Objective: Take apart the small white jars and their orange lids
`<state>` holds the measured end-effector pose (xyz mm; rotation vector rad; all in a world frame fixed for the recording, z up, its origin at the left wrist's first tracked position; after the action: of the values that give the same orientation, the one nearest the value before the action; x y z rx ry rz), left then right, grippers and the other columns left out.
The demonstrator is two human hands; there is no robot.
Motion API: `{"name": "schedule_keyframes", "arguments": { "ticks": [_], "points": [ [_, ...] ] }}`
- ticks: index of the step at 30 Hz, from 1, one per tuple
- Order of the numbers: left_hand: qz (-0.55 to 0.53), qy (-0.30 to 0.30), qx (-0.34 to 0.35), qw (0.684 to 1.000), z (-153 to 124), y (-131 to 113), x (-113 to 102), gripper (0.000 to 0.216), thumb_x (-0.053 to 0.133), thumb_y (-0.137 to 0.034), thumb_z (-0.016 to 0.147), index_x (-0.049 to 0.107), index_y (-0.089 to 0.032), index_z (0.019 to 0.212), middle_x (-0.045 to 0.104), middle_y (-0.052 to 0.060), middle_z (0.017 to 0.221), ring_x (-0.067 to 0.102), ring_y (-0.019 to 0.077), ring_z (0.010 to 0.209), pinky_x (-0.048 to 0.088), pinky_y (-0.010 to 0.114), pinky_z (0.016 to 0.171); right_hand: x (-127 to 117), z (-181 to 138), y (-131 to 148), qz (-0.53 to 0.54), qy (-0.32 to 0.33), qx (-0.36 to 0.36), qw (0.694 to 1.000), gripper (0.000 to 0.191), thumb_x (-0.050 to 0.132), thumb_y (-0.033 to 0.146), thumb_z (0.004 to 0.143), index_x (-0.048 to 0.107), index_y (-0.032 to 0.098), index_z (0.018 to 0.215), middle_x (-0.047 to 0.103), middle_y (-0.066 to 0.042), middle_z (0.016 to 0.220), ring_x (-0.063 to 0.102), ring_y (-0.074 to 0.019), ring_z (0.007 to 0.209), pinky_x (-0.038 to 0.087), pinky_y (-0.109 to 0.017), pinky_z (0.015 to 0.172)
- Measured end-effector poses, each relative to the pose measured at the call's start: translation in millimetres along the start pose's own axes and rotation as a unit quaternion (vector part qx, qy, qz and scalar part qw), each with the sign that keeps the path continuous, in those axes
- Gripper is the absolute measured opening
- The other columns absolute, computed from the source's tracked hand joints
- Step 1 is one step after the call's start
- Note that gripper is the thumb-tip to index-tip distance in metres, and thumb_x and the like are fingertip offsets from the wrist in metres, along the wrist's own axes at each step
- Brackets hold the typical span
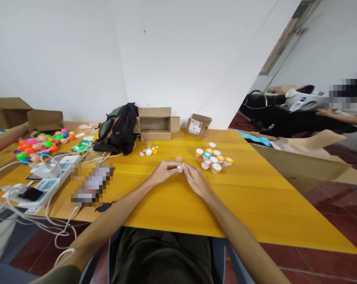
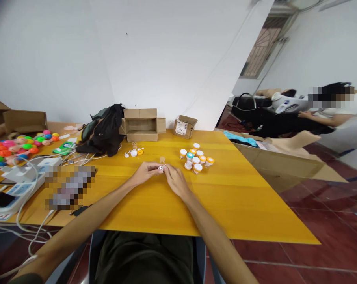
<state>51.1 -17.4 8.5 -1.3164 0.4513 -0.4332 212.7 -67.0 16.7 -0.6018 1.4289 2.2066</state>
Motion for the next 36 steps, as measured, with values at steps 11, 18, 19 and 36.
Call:
{"name": "schedule_keyframes", "arguments": {
  "ticks": [11,18,19,36],
  "points": [
    [-0.023,0.03,-0.015,0.999,0,-2,-1,0.038,0.082,-0.042,0.072,0.079,-0.013,0.096,0.077,0.007,0.084,0.065,0.0162,0.072,0.053,0.03,0.075,-1,2,1,0.067,0.023,0.024,0.997,0.062,0.025,0.077,0.089,0.041,0.026,0.058,0.043,0.003,0.051,0.044,-0.0163,0.05,0.037,-0.03,0.054],
    [-0.001,0.044,-0.012,0.999,-1,-6,-3,0.034,0.079,-0.044,0.076,0.077,-0.013,0.088,0.076,0.006,0.084,0.066,0.0176,0.077,0.051,0.029,0.077,0,3,1,0.151,0.053,0.057,0.985,0.063,0.031,0.081,0.085,0.043,0.025,0.059,0.037,0.005,0.048,0.038,-0.0136,0.046,0.035,-0.027,0.047],
    [0.003,0.046,-0.009,0.999,-1,-7,-4,0.034,0.078,-0.044,0.077,0.077,-0.013,0.088,0.075,0.006,0.083,0.065,0.017,0.076,0.051,0.029,0.077,0,3,0,0.158,0.058,0.06,0.984,0.063,0.032,0.081,0.085,0.044,0.025,0.06,0.037,0.005,0.049,0.037,-0.0136,0.046,0.034,-0.027,0.047],
    [0.327,-0.029,0.053,0.943,0,-8,-15,0.025,0.056,-0.014,0.09,0.08,-0.022,0.09,0.064,0.003,0.084,0.061,0.0178,0.082,0.05,0.03,0.084,2,-4,2,-0.135,0.073,-0.038,0.987,0.017,0.056,0.032,0.092,0.067,0.026,0.081,0.07,-0.003,0.074,0.06,-0.0191,0.064,0.038,-0.029,0.061]
  ]
}}
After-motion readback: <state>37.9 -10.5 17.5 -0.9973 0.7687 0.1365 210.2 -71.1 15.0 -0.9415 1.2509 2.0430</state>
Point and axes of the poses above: each hand's wrist, its own z-axis towards the middle knuckle, its own x-axis out of the palm, y = z × x, the point moved 1 cm from there along z, towards the middle knuckle
